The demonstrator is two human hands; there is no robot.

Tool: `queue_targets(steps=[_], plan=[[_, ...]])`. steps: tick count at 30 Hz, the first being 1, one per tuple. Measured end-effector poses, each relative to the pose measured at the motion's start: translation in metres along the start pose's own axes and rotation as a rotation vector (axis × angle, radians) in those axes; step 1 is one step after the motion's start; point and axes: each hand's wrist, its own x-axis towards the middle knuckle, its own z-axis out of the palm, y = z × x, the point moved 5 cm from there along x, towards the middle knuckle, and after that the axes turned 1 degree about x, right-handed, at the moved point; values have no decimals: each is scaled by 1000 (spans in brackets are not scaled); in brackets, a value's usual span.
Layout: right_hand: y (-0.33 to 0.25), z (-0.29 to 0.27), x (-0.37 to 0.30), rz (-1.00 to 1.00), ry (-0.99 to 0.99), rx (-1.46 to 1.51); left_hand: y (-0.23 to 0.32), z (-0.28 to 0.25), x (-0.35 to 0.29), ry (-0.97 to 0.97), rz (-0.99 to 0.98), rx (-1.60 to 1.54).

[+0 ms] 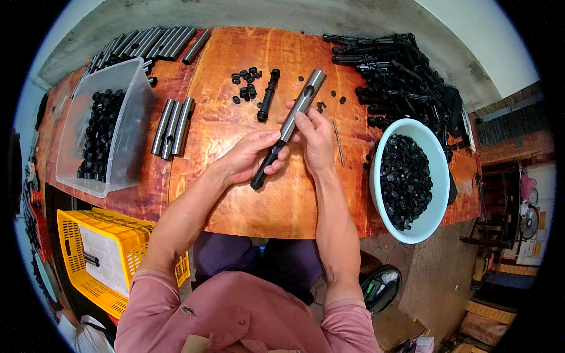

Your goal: The person assembles small black plastic components onto cylindrical metal rods at a wooden workbench. They repeatedly pick up a rod, insert black pieces, and place the assembled unit into a yellow basket. The process is continuous and repetitive throughout the clip.

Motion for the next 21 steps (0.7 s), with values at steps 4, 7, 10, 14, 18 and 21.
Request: queue_targets(steps=[4, 7, 10, 14, 18, 21], plan=[[6, -4, 2, 8, 45, 38, 2, -3, 5, 2, 125, 157], [8, -6, 2, -8, 84, 33, 2, -6, 3, 113, 115, 144], [5, -5, 0, -11, 99, 27, 5, 0, -1, 155, 88, 202], [9, -6, 1, -20, 140, 29, 5, -4, -1, 125, 89, 197], [9, -3, 0, -32, 145, 40, 2, -7, 1, 140, 89, 176], [11, 0, -1, -23, 155, 65, 1, -8, 1, 166, 79, 173]])
